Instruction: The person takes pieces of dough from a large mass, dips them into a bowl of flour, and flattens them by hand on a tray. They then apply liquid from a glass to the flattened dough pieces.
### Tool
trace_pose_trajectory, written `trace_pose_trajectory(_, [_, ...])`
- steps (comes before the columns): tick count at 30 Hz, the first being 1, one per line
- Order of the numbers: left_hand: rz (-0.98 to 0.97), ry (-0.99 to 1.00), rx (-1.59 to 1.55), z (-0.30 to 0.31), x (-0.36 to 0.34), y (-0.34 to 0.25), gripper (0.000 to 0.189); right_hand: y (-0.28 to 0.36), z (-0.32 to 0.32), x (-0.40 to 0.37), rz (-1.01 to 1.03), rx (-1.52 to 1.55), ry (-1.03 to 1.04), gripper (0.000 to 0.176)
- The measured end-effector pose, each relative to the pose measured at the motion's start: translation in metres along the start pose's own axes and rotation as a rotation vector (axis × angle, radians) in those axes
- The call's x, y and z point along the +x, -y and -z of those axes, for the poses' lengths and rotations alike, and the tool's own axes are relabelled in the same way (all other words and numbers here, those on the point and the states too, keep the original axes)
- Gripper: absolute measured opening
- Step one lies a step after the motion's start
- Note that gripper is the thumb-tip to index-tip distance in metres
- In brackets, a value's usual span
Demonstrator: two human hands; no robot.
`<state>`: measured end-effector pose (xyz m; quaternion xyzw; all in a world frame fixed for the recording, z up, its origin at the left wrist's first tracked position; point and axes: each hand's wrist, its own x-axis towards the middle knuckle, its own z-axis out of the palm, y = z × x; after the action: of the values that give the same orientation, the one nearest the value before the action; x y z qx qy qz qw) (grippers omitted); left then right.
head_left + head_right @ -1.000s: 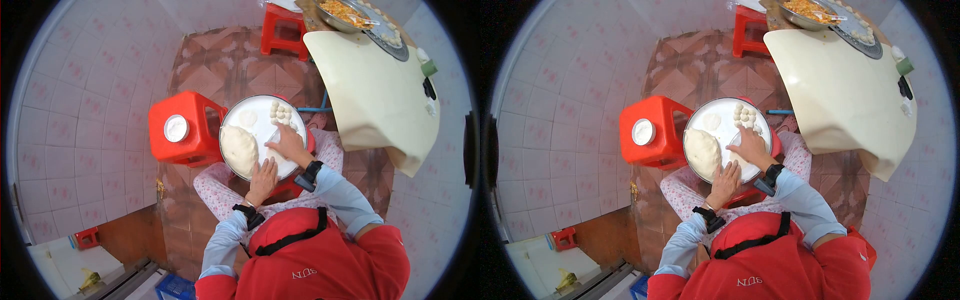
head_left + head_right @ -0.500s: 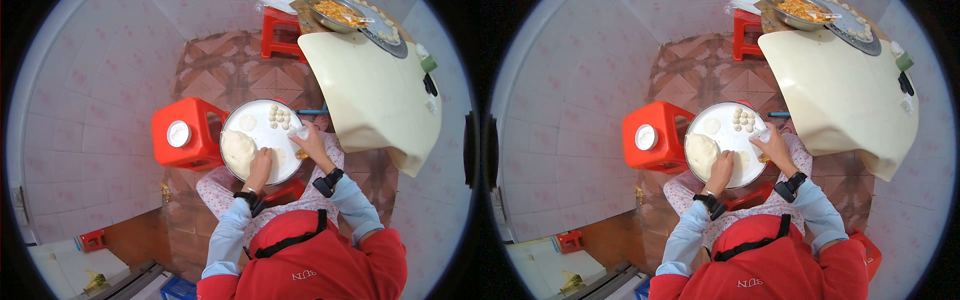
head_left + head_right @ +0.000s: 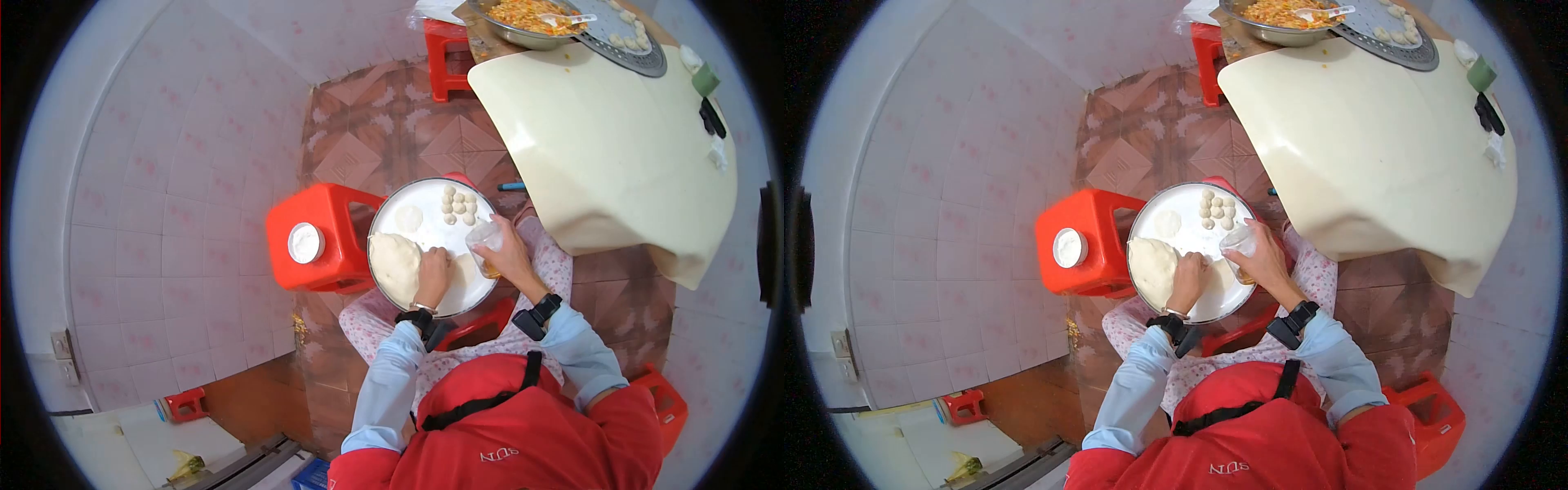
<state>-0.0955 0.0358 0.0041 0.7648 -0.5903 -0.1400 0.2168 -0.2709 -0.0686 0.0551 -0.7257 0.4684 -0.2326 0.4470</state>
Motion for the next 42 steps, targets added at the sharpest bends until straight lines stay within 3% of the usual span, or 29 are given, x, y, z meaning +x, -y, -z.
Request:
trace_pose_trajectory(2, [0.244,0.082,-0.183,0.009,0.004,-0.011,0.010,-0.005,-0.001,-0.001,0.002,0.015,-0.011,0.079])
trace_pose_trajectory(6, [0.239,0.058,-0.284,0.003,0.015,0.011,0.011,-0.010,-0.001,-0.001,0.013,0.032,-0.013,0.081])
trace_pose_trajectory(11, [0.120,0.161,-0.093,0.029,0.053,0.045,0.016,-0.012,0.005,-0.002,-0.032,0.061,0.001,0.081])
trace_pose_trajectory(15, [0.178,0.131,-0.210,0.057,0.085,0.080,0.017,-0.005,0.006,-0.005,0.023,-0.022,0.010,0.082])
trace_pose_trajectory(19, [0.150,0.093,-0.092,0.062,0.105,0.102,0.017,0.008,0.005,-0.007,0.064,-0.057,0.044,0.081])
trace_pose_trajectory(21, [0.227,0.061,-0.083,0.062,0.106,0.109,0.016,0.009,0.001,-0.008,0.160,-0.127,0.050,0.080])
trace_pose_trajectory(25, [0.201,0.019,-0.191,0.061,0.100,0.114,0.014,0.010,-0.008,-0.009,0.228,-0.251,0.099,0.081])
trace_pose_trajectory(27, [0.213,-0.024,-0.200,0.061,0.102,0.113,0.015,0.008,-0.017,-0.010,0.392,-0.346,0.127,0.086])
trace_pose_trajectory(31, [0.174,-0.115,-0.153,0.077,0.097,0.114,0.016,0.017,-0.028,-0.012,0.432,-0.476,0.174,0.088])
trace_pose_trajectory(33, [0.103,-0.260,-0.164,0.095,0.086,0.123,0.017,0.018,-0.033,-0.010,0.381,-0.535,0.185,0.088])
trace_pose_trajectory(40, [0.391,-0.510,-0.080,0.189,0.015,0.191,0.015,0.018,-0.045,-0.006,0.394,-0.610,0.140,0.084])
trace_pose_trajectory(42, [0.458,-0.473,-0.039,0.203,0.005,0.215,0.016,0.018,-0.046,-0.007,0.398,-0.597,0.149,0.085])
